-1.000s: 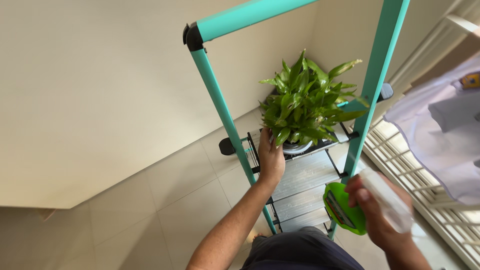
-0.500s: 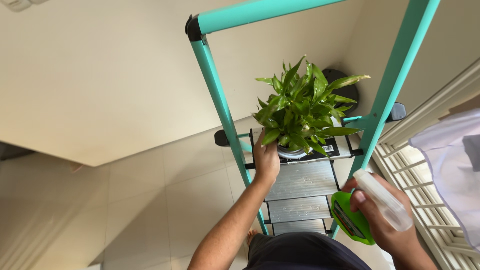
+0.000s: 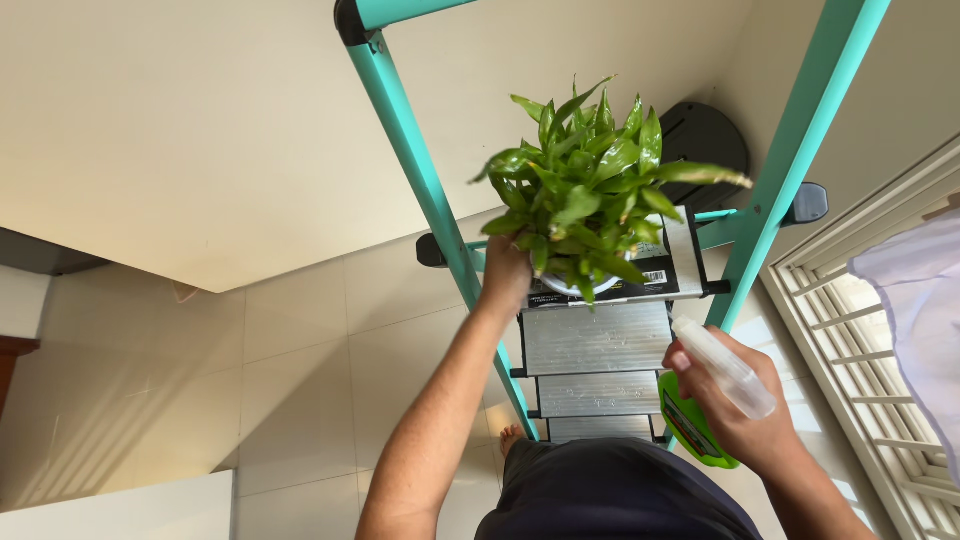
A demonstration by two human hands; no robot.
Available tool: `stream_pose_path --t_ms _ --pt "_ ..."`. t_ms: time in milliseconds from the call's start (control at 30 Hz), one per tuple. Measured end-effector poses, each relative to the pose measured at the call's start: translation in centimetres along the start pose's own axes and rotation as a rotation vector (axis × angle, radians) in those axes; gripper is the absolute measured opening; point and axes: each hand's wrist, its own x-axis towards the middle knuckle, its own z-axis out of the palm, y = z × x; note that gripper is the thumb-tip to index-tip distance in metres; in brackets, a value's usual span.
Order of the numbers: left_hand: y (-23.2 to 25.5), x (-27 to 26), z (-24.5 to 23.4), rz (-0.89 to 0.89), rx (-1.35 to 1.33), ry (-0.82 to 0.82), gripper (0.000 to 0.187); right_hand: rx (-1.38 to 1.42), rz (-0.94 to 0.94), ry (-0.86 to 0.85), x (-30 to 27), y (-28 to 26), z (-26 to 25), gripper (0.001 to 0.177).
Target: The person cleans a plant by hand and using a spray bottle. They spray the leaves with liquid and wipe each leaf one at a time while the plant sits on a stepladder.
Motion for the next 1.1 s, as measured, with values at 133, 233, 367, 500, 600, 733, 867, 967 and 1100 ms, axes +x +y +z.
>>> stream_pose_path --t_ms 133,233,367,500,600,733,867,967,1100 --pt "-1.4 1.9 -2.1 -0.025 0.059 -0.061 0.02 0.023 0.009 -0.016 0.0 0.0 0.0 0.022" --pt "-1.6 1.9 -2.0 -0.022 0.048 0.036 0.024 0.02 0.012 -0.014 0.3 0.1 -0.1 0.021" --pt "-0.8 -2.1 0.4 -0.038 -0.109 0.314 0.036 0.046 -0.027 -0.013 0.4 1.0 -0.7 0.019" --pt "-1.1 -5.0 1.6 0.093 -0.004 0.355 0.043 0.056 -0.052 -0.04 0.8 0.5 -1.7 0.018" --pt "0.7 -5.0 2.0 0.157 -0.181 0.29 0.043 -0.001 -0.087 -0.065 1.1 -0.9 -3.2 0.02" --pt "7.7 -4.1 2.7 0.53 0.29 0.325 0.052 -0.031 -0.095 -0.101 1.7 -2.2 -5.6 0.021" --pt "16.6 -2.9 4.1 0.891 0.593 0.174 0.053 -0.075 -0.192 -0.185 3.6 -3.6 -9.3 0.03" --pt "21.8 -0.3 5.1 0.836 0.633 -0.133 0.057 -0.243 -0.07 -0.287 7.0 -6.2 -12.0 0.036" --pt "24.5 5.4 6.9 0.505 0.647 -0.586 0.061 -0.478 0.176 -0.316 11.9 -12.9 -12.0 0.042"
